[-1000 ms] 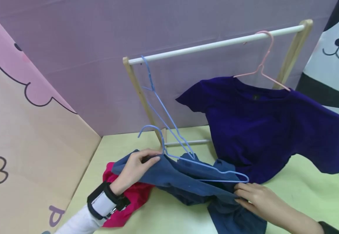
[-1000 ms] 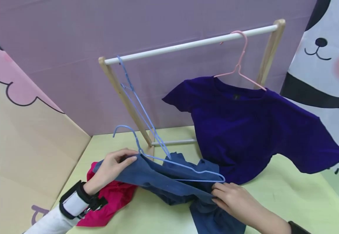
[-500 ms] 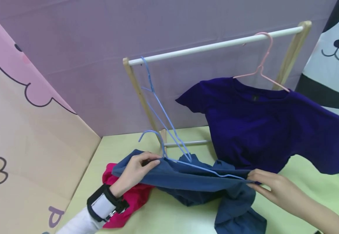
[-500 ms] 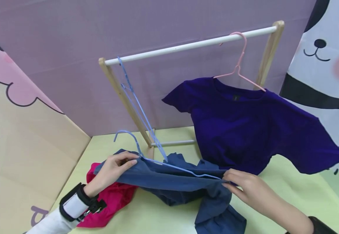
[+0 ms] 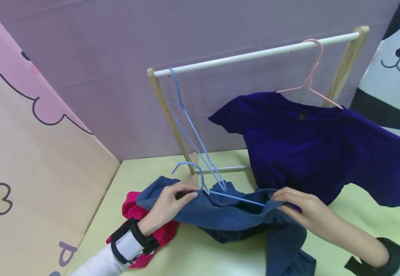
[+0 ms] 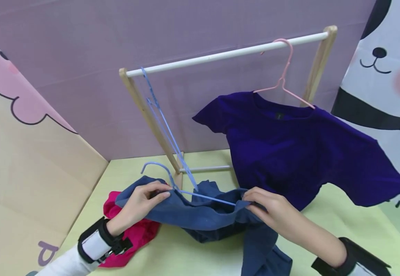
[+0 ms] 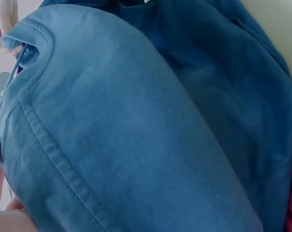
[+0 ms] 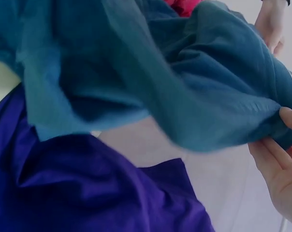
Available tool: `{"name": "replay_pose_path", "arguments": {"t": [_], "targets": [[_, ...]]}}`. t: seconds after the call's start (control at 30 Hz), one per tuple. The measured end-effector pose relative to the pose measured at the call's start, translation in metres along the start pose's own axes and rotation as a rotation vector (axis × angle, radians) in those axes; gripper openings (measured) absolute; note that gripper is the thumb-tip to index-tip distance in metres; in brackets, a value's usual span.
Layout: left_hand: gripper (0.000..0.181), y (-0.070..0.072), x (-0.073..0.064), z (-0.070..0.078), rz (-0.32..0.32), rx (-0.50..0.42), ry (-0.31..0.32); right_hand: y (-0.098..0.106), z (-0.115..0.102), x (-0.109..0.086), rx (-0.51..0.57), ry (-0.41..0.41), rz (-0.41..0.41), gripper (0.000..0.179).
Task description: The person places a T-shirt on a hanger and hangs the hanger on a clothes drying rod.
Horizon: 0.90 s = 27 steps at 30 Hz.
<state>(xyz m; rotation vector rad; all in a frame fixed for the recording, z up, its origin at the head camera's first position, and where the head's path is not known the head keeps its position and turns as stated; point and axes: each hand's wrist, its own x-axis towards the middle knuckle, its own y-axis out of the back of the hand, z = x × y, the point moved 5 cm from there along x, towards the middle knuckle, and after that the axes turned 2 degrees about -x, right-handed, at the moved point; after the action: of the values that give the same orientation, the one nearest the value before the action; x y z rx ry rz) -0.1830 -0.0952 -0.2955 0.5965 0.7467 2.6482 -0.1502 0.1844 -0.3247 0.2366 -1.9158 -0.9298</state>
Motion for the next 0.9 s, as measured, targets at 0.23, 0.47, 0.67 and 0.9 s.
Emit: {"name": "replay_pose_path", "arguments": {"t": [0.23, 0.47, 0.67, 0.9], "targets": [[0.014, -0.007, 0.002, 0.008, -0.001, -0.036, -0.013, -0.011, -0.004, 0.007, 0.058, -0.031, 0.032, 0.048], [0.015, -0.013, 0.003, 0.010, 0.003, -0.083, -0.013, -0.017, 0.000, 0.002, 0.130, -0.242, 0.061, 0.054], [0.017, -0.025, 0.005, -0.007, -0.040, -0.123, -0.050, -0.015, 0.003, -0.004, 0.031, -0.295, 0.058, 0.031], [0.017, -0.035, 0.011, -0.012, -0.050, -0.136, -0.117, -0.013, -0.003, -0.005, 0.059, -0.250, 0.076, 0.029]]}}
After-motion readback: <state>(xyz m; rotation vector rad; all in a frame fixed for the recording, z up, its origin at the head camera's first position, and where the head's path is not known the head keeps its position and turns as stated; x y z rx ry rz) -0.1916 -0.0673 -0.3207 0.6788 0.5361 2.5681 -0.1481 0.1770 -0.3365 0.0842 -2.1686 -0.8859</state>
